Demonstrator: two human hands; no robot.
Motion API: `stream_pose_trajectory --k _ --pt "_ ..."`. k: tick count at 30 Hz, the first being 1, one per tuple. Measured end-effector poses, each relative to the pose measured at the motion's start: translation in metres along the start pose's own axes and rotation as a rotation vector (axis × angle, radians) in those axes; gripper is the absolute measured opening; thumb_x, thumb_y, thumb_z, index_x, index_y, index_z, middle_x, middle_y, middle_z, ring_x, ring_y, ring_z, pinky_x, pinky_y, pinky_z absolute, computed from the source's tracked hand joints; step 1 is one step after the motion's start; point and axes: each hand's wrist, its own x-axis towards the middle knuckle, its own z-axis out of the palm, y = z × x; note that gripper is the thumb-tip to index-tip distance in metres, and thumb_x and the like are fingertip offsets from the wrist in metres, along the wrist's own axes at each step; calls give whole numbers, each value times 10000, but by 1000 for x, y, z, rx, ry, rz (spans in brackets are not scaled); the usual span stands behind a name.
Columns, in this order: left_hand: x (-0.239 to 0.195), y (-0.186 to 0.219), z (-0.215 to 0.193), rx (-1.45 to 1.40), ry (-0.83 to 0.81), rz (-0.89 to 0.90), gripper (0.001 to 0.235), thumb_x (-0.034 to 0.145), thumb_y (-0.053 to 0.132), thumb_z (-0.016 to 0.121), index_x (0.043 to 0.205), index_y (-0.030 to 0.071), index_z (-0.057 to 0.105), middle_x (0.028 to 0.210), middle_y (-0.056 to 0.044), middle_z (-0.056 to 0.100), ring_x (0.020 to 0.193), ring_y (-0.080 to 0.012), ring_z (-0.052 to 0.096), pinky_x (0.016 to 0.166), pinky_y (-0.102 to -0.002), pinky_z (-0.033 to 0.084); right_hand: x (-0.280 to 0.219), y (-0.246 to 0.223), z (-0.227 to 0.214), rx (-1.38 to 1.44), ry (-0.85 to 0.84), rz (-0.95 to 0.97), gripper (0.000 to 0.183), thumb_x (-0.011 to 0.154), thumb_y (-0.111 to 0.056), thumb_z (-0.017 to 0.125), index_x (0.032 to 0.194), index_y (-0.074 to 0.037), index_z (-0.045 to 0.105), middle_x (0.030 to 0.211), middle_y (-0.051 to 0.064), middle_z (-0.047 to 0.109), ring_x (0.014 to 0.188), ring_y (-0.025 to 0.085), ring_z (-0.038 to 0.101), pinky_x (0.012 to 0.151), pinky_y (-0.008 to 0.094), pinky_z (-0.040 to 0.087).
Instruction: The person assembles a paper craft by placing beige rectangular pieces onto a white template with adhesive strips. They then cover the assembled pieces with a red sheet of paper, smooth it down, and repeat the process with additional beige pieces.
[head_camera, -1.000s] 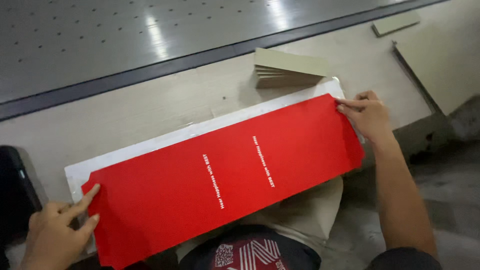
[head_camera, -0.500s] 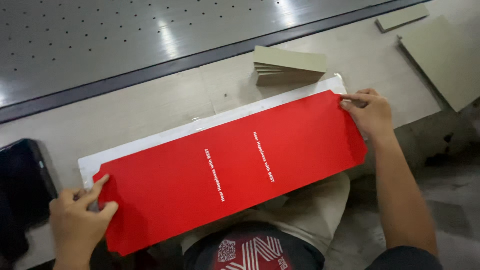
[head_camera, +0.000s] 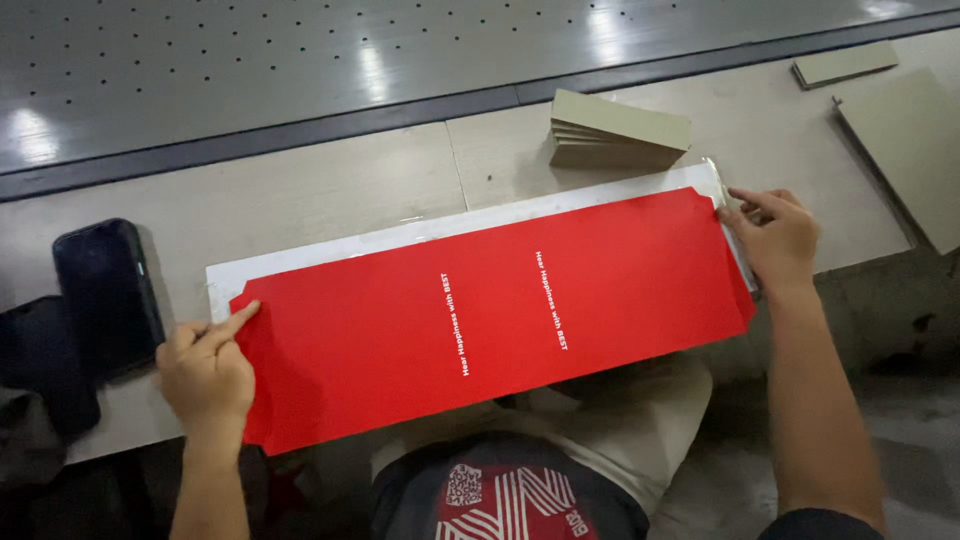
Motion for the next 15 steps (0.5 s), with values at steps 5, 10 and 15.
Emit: stream_pose_trajectory --k 5,10,15 --pt "13 -5 -7 34 -67 -15 504 996 50 454 1236 340 789 1131 -42 642 1085 -346 562 990 -486 452 1 -3 -7 -65 -38 64 287 971 -292 784 1226 -160 790 1038 46 665 874 177 643 887 369 524" --pt "23 -5 -20 -635 98 -211 444 912 3 554 1335 77 438 1150 -111 514 925 -193 497 807 -311 433 -18 -26 12 -146 282 -325 242 1041 -1 735 1282 -6 751 1129 213 646 959 350 612 832 431 521" --pt "-1 141 -1 -302 55 526 598 883 63 689 1436 -41 488 1395 -355 480 1330 -566 440 1099 -605 366 -85 -205 102 -173 54 -855 447 1023 -326 603 1376 -52 624 1425 267 561 1426 410 456 1139 572 333"
